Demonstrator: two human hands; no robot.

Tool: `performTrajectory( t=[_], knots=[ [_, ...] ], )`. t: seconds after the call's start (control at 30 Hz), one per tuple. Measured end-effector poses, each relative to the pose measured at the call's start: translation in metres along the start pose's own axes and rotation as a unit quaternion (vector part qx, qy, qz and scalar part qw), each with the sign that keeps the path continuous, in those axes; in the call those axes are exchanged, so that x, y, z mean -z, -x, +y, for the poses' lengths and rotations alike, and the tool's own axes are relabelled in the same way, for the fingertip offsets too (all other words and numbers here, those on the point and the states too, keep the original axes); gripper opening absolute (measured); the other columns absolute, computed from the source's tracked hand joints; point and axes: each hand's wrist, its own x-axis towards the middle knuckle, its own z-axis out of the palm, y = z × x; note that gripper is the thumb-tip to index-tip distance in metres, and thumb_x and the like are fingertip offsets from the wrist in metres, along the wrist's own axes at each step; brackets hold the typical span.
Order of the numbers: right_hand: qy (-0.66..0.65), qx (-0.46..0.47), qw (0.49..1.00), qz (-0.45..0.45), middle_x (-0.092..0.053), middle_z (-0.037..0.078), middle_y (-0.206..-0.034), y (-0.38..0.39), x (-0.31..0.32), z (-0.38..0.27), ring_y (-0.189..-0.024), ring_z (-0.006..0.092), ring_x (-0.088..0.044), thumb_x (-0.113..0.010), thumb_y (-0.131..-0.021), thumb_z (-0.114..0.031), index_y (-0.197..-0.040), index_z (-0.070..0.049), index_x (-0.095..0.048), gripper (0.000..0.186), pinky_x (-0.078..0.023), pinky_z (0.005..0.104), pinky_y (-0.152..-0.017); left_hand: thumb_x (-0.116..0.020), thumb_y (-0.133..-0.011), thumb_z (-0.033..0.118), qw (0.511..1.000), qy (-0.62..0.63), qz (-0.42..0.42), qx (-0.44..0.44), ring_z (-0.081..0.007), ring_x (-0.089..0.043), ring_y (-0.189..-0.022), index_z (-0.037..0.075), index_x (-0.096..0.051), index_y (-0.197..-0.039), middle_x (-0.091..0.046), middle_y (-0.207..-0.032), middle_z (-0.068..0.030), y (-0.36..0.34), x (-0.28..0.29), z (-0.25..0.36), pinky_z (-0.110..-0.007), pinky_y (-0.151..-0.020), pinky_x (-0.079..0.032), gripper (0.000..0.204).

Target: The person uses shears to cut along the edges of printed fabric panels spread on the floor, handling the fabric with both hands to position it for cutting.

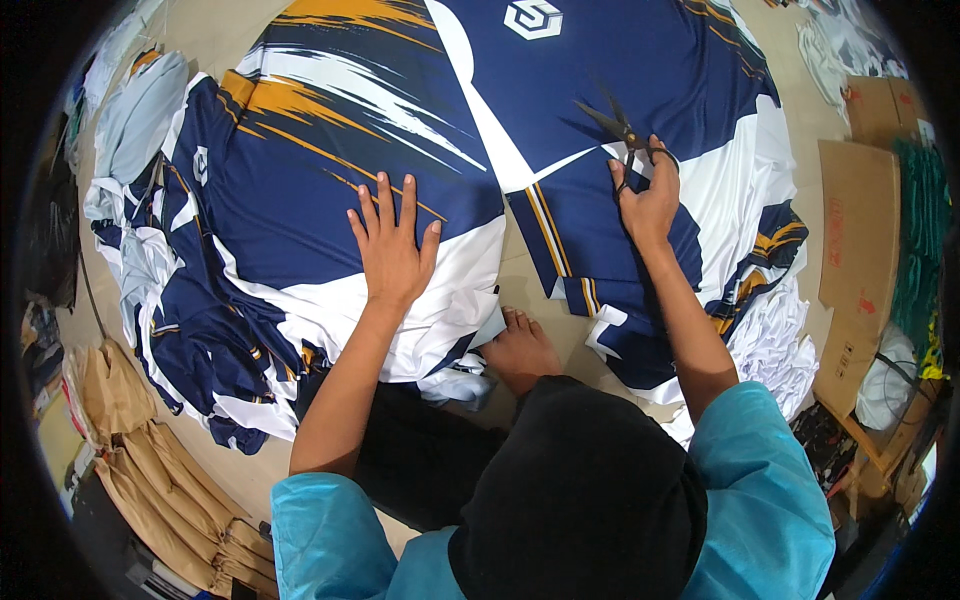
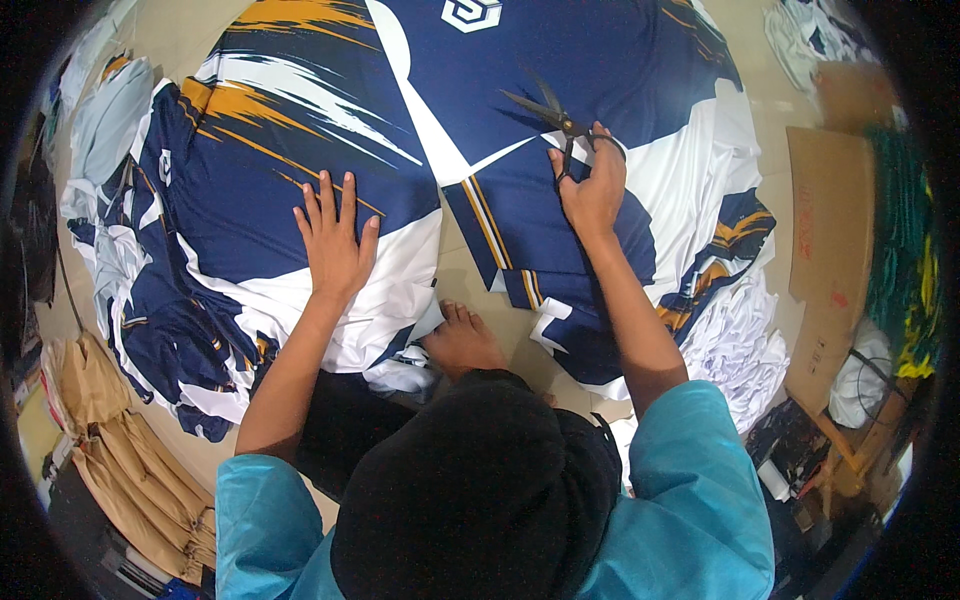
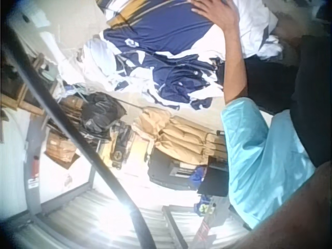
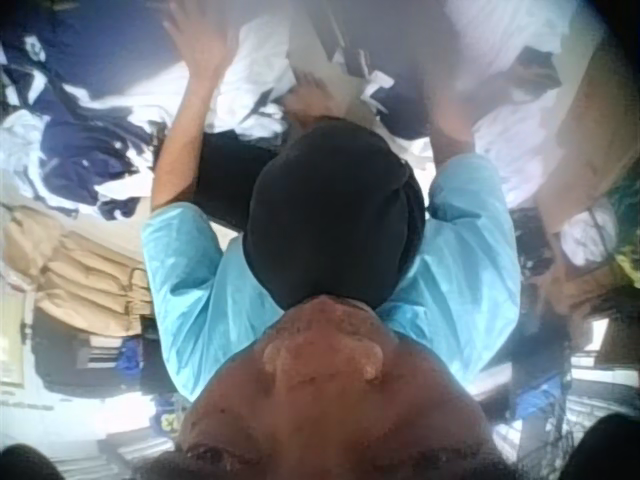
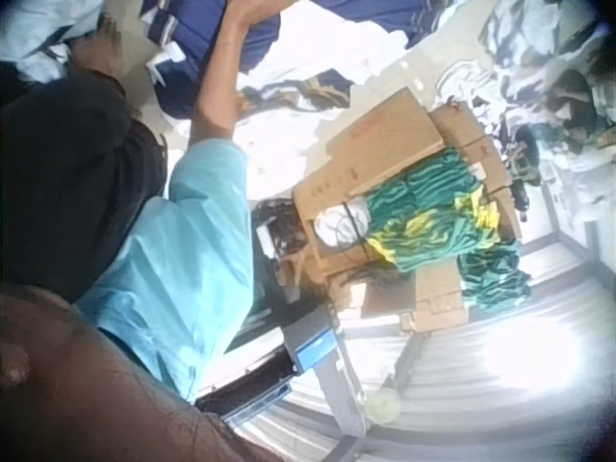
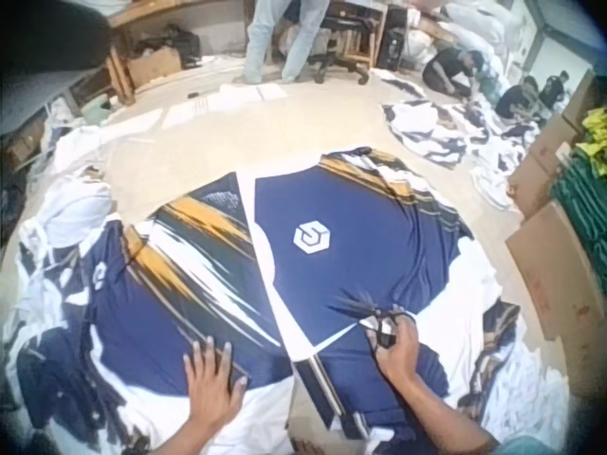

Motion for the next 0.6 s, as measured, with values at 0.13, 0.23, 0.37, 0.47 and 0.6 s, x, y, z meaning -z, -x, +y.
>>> performTrajectory(
  t=[0.13,0.23,0.37,0.47,0.6],
  knots=[
    [-0.001,0.002,1.000,0.014,-0.069,0.025,-0.143,0.002,0.000,0.008,-0.136,0.0447,-0.063,-0.094,-0.088,-0.036,-0.132,0.008,-0.065,0.069,-0.049,0.0502,-0.115,-0.055,-0.110,0.046,1.000,-0.003,0.001,0.004,-0.0565,-0.014,-0.167,0.013,-0.032,-0.177,-0.021,-0.182,-0.0270,0.002,0.000,0.005,-0.073,-0.132,-0.010,0.078],
    [-0.021,-0.035,0.999,0.016,-0.076,0.022,-0.119,0.010,0.013,-0.007,-0.110,0.0378,-0.072,-0.094,-0.089,-0.036,-0.118,0.004,-0.071,0.055,-0.056,0.0455,-0.096,-0.056,-0.110,0.045,1.000,0.011,0.012,0.018,-0.0563,-0.015,-0.167,0.011,-0.034,-0.176,-0.023,-0.182,-0.0272,0.009,-0.003,0.009,-0.072,-0.132,-0.009,0.077],
    [-0.178,-0.164,0.959,-0.147,-0.058,0.008,-0.068,0.048,0.057,-0.053,-0.063,0.0193,-0.053,-0.092,-0.092,-0.037,-0.076,-0.002,-0.062,0.048,-0.045,0.0394,-0.059,-0.072,-0.103,0.036,0.991,0.124,0.032,-0.034,-0.0534,-0.025,-0.164,0.008,-0.052,-0.156,-0.037,-0.172,-0.0254,0.021,-0.005,0.028,-0.072,-0.131,-0.014,0.063],
    [-0.315,-0.271,0.863,-0.289,-0.050,-0.005,-0.063,0.112,0.072,-0.065,-0.056,0.0047,-0.041,-0.081,-0.104,-0.019,-0.069,-0.011,-0.053,0.045,-0.031,0.0270,-0.050,-0.083,-0.095,0.029,0.978,0.183,0.033,-0.091,-0.0501,-0.035,-0.159,0.008,-0.062,-0.133,-0.049,-0.160,-0.0219,0.024,-0.008,0.052,-0.073,-0.130,-0.018,0.049],
    [-0.299,-0.300,0.807,-0.411,-0.052,-0.004,-0.058,0.149,0.095,-0.082,-0.052,0.0038,-0.047,-0.087,-0.100,-0.027,-0.068,-0.008,-0.057,0.048,-0.037,0.0265,-0.047,-0.089,-0.090,0.027,0.969,0.222,0.081,-0.065,-0.0475,-0.043,-0.153,0.010,-0.063,-0.119,-0.053,-0.149,-0.0192,0.029,-0.018,0.079,-0.074,-0.129,-0.020,0.043]
  ],
)
